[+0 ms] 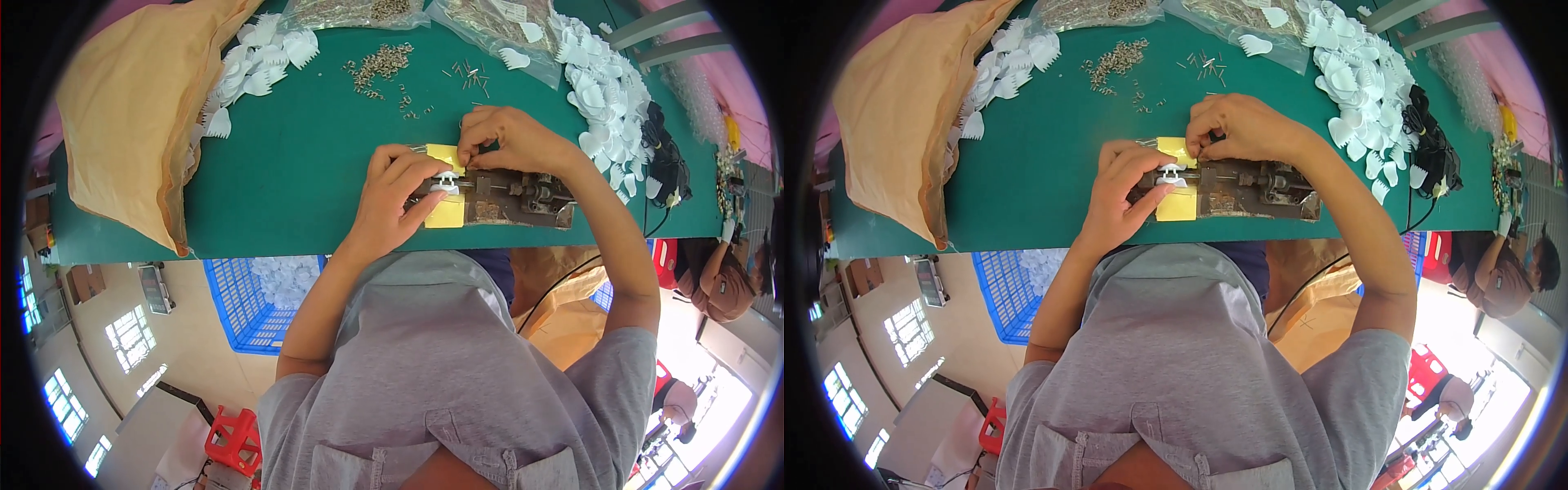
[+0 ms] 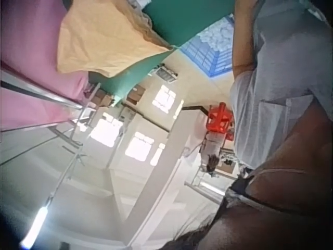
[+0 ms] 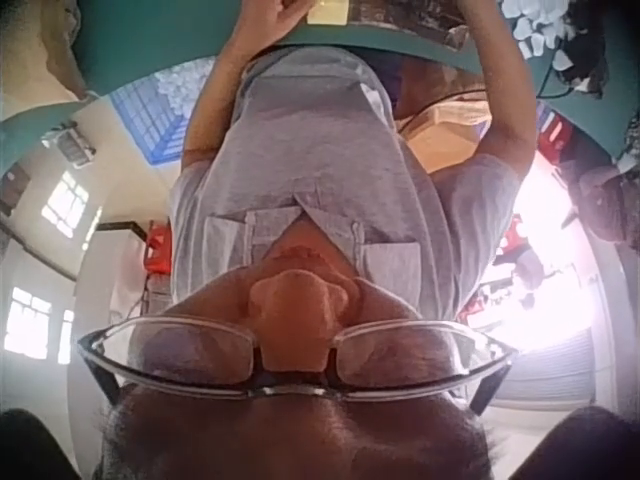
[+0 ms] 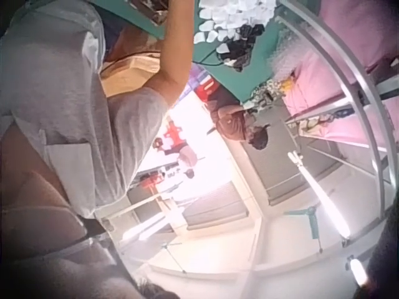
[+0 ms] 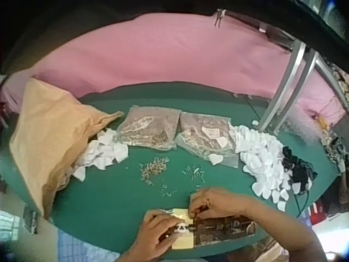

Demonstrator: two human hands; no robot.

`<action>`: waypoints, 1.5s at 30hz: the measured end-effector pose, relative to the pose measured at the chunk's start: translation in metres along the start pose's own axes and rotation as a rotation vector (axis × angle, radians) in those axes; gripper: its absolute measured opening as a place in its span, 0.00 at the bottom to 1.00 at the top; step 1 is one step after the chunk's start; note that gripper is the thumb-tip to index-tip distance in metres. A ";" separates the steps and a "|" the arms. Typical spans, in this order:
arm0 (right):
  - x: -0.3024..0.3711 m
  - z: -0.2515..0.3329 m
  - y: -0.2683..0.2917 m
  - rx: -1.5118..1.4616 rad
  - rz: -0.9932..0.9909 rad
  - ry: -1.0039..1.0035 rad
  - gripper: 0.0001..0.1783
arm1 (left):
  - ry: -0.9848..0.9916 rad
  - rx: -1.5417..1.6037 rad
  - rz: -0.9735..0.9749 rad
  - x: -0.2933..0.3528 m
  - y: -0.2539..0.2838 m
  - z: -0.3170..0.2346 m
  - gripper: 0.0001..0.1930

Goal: The person assembles hair clips by placing a white plastic part and a metal spring into a jig, then inserting a metal pin. They use a lever to secure the components before removing the finished clip and placing it into a blue crate.

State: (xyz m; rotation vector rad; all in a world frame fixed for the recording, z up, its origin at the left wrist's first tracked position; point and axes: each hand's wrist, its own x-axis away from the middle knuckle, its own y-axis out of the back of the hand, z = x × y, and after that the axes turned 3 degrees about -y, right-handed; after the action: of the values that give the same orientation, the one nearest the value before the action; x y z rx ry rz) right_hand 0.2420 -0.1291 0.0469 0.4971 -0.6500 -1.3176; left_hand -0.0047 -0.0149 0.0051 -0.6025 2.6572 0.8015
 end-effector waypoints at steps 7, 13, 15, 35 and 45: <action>0.003 -0.007 -0.003 0.208 -0.254 0.061 0.09 | -0.016 -0.032 -0.008 0.000 0.001 0.001 0.17; 0.002 -0.002 -0.002 -0.030 -0.342 -0.186 0.08 | -0.026 -0.025 -0.012 -0.001 0.001 0.001 0.17; -0.004 -0.003 -0.006 0.076 -0.329 -0.223 0.06 | -0.024 -0.028 -0.010 -0.001 0.002 0.000 0.17; 0.033 0.072 -0.045 -0.065 -0.610 -0.162 0.08 | -0.004 0.007 -0.006 0.002 0.000 0.006 0.18; 0.037 0.075 -0.075 0.140 -0.762 -0.133 0.07 | -0.014 -0.008 -0.030 0.002 -0.001 0.005 0.18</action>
State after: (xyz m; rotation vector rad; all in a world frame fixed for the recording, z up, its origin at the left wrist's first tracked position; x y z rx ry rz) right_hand 0.1411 -0.1779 0.0566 0.8241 -0.6930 -2.0425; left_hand -0.0052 -0.0131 -0.0003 -0.6350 2.6269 0.8054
